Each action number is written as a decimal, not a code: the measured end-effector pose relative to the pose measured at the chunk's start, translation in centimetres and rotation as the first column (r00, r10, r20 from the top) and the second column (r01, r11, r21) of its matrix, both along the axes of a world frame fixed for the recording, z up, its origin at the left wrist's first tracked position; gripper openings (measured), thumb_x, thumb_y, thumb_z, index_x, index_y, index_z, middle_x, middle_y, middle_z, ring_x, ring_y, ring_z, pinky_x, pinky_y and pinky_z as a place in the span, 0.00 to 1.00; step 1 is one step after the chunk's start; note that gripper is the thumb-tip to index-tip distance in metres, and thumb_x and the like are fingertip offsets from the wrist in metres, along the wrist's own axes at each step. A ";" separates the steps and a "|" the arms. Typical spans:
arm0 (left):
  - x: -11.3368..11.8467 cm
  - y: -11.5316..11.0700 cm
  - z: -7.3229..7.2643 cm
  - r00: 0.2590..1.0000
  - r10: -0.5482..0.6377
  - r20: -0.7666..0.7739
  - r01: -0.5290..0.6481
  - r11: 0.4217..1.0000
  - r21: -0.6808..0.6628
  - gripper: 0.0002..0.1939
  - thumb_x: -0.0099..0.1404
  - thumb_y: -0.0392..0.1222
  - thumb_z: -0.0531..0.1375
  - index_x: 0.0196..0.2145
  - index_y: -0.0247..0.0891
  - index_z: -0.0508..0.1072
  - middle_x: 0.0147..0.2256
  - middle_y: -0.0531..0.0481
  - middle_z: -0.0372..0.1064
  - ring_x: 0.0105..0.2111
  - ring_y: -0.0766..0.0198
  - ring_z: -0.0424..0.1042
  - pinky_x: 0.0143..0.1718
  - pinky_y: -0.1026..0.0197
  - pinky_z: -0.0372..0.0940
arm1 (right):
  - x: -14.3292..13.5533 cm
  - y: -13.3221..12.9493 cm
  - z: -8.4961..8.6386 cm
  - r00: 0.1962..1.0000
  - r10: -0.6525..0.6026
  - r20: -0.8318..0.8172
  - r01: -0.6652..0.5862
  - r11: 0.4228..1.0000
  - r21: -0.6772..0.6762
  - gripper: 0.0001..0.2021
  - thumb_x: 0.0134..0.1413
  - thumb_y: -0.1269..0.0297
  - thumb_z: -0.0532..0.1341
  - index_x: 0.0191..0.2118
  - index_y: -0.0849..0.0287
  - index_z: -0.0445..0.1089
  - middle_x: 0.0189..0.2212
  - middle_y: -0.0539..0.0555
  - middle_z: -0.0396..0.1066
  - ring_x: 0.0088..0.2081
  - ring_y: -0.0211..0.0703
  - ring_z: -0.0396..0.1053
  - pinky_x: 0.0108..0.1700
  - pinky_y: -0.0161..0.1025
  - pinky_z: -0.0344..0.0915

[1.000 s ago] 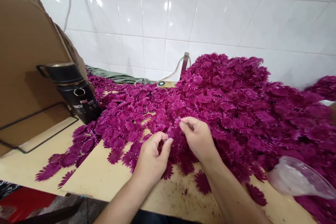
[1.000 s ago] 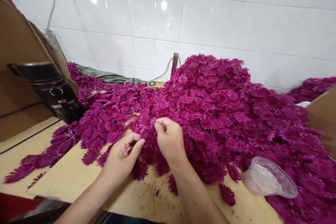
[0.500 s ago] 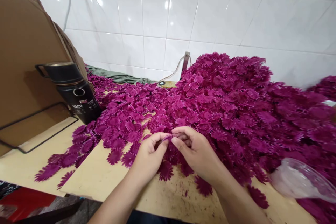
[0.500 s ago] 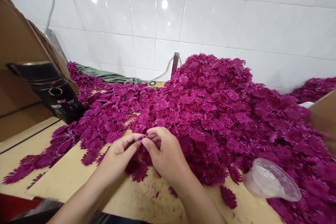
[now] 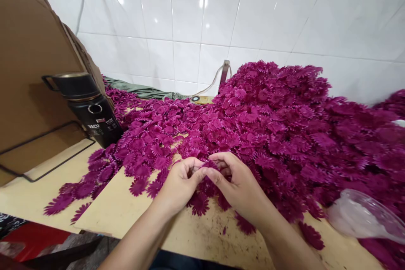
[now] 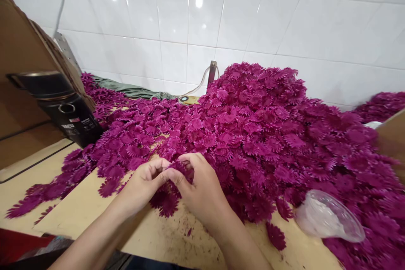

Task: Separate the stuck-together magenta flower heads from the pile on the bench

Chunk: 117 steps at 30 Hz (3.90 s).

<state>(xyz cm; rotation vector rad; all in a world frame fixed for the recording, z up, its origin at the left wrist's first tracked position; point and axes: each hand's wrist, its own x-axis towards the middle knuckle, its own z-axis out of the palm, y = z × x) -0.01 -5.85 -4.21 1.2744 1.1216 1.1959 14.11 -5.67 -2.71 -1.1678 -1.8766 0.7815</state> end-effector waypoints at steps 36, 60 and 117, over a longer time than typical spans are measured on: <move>0.1 -0.1 -0.1 0.977 0.205 -0.061 -0.197 0.974 0.115 0.15 0.51 0.46 0.58 0.17 0.38 0.57 0.17 0.60 0.50 0.19 0.71 0.50 0.21 0.68 0.50 | -0.1 0.5 1.1 0.999 -0.038 -0.003 0.038 0.999 0.010 0.07 0.50 0.61 0.56 0.31 0.59 0.68 0.28 0.54 0.70 0.33 0.42 0.67 0.37 0.42 0.64; -0.3 -0.7 -0.3 0.989 0.147 -0.016 -0.145 0.985 0.096 0.13 0.54 0.46 0.56 0.17 0.38 0.61 0.18 0.57 0.56 0.21 0.69 0.56 0.25 0.66 0.55 | -0.3 2.2 -0.6 0.923 -0.002 -0.384 -0.110 0.957 -0.269 0.08 0.42 0.61 0.58 0.21 0.60 0.62 0.18 0.45 0.59 0.22 0.33 0.55 0.28 0.34 0.55; -1.1 -1.1 -0.1 0.917 0.291 -0.274 -0.206 0.932 0.299 0.11 0.58 0.41 0.51 0.20 0.38 0.63 0.20 0.55 0.61 0.23 0.67 0.60 0.27 0.66 0.56 | -0.8 1.5 0.3 0.750 -0.256 -0.610 -0.046 0.900 -0.434 0.10 0.31 0.60 0.66 0.19 0.61 0.66 0.16 0.44 0.61 0.21 0.30 0.55 0.26 0.31 0.54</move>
